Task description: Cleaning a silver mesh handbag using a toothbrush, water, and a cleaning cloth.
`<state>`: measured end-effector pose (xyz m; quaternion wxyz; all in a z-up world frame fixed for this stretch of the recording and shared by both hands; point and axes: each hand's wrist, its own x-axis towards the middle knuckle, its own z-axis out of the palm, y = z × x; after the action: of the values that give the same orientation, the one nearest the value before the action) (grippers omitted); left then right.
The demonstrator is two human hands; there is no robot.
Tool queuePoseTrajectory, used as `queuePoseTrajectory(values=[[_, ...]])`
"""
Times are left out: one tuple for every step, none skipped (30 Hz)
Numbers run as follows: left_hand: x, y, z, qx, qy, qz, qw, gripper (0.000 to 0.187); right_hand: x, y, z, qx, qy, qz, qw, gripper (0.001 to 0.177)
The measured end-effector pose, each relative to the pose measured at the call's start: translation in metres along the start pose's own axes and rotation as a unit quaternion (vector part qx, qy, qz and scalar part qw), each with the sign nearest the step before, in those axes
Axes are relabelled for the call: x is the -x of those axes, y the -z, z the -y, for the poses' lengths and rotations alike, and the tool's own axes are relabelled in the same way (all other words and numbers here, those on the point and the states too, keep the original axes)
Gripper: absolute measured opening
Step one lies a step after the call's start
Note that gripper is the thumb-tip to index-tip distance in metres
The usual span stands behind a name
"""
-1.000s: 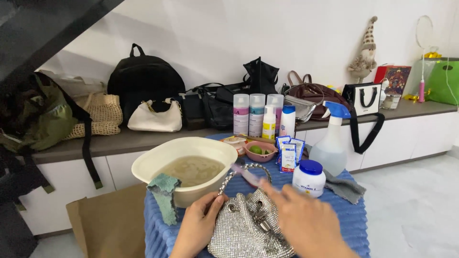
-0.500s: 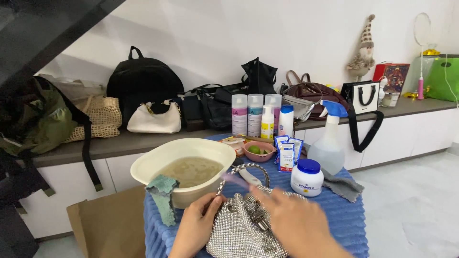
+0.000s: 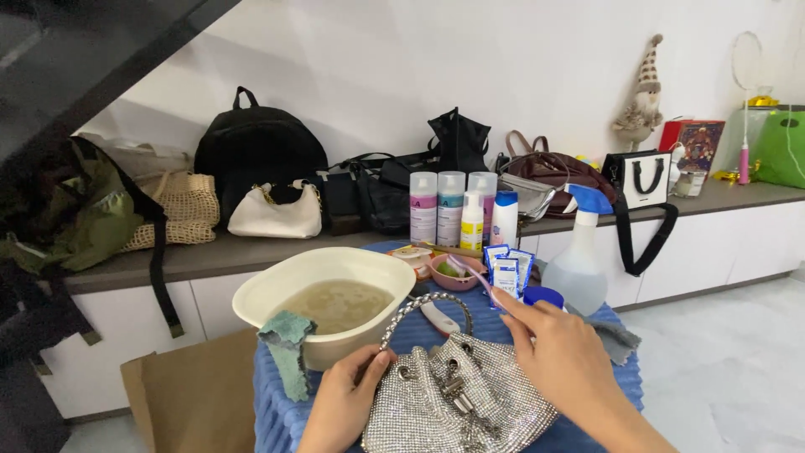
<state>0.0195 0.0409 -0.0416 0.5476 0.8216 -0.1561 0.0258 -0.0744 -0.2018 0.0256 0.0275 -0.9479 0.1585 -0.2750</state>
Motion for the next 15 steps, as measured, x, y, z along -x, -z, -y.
queuePoseTrajectory(values=[[-0.001,0.0,0.0,-0.007,0.008,0.002,1.0,0.024,-0.003,0.003,-0.002,-0.07,0.004,-0.009,0.997,0.048],[-0.002,0.001,-0.001,-0.013,0.017,0.004,1.0,0.024,-0.007,0.007,-0.004,-0.14,0.009,-0.017,0.99,0.051],[-0.002,-0.001,0.0,-0.011,0.016,0.005,1.0,0.024,-0.017,0.01,-0.008,-0.139,0.009,-0.018,0.99,0.051],[-0.004,-0.002,0.001,-0.015,0.028,0.008,0.999,0.024,-0.028,0.012,-0.01,-0.152,0.037,-0.025,0.987,0.051],[-0.006,-0.002,0.002,-0.018,0.04,0.011,0.999,0.024,-0.038,0.015,-0.012,-0.165,0.066,-0.031,0.984,0.052],[-0.005,-0.002,0.001,-0.017,0.04,0.009,0.999,0.024,-0.052,0.019,-0.008,-0.164,0.068,-0.032,0.984,0.052],[-0.005,-0.003,0.0,-0.008,0.048,0.009,0.999,0.023,-0.066,0.024,-0.003,-0.181,0.103,0.012,0.978,0.047],[-0.006,-0.002,-0.001,0.001,0.056,0.006,0.998,0.023,-0.081,0.029,0.003,-0.199,0.14,0.053,0.968,0.044],[-0.008,-0.003,0.003,0.001,0.054,0.003,0.999,0.023,-0.092,0.025,0.012,-0.199,0.143,0.052,0.968,0.044],[-0.009,-0.004,0.007,0.014,0.045,0.0,0.999,0.022,-0.103,0.021,0.023,-0.213,0.178,0.09,0.956,0.04],[-0.011,-0.006,0.011,0.027,0.035,-0.002,0.999,0.021,-0.114,0.017,0.033,-0.226,0.213,0.127,0.942,0.036],[-0.014,-0.007,0.018,0.026,0.034,-0.005,0.999,0.021,-0.123,0.007,0.044,-0.226,0.216,0.126,0.941,0.036],[-0.017,-0.009,0.024,0.032,0.026,0.005,0.999,0.021,-0.132,-0.003,0.056,-0.209,0.235,0.129,0.941,0.031],[-0.023,-0.009,0.029,0.038,0.015,0.014,0.999,0.021,-0.144,-0.012,0.068,-0.191,0.254,0.128,0.939,0.027],[-0.028,-0.012,0.037,0.037,0.012,0.009,0.999,0.021,-0.144,-0.013,0.082,-0.191,0.258,0.124,0.939,0.027]])
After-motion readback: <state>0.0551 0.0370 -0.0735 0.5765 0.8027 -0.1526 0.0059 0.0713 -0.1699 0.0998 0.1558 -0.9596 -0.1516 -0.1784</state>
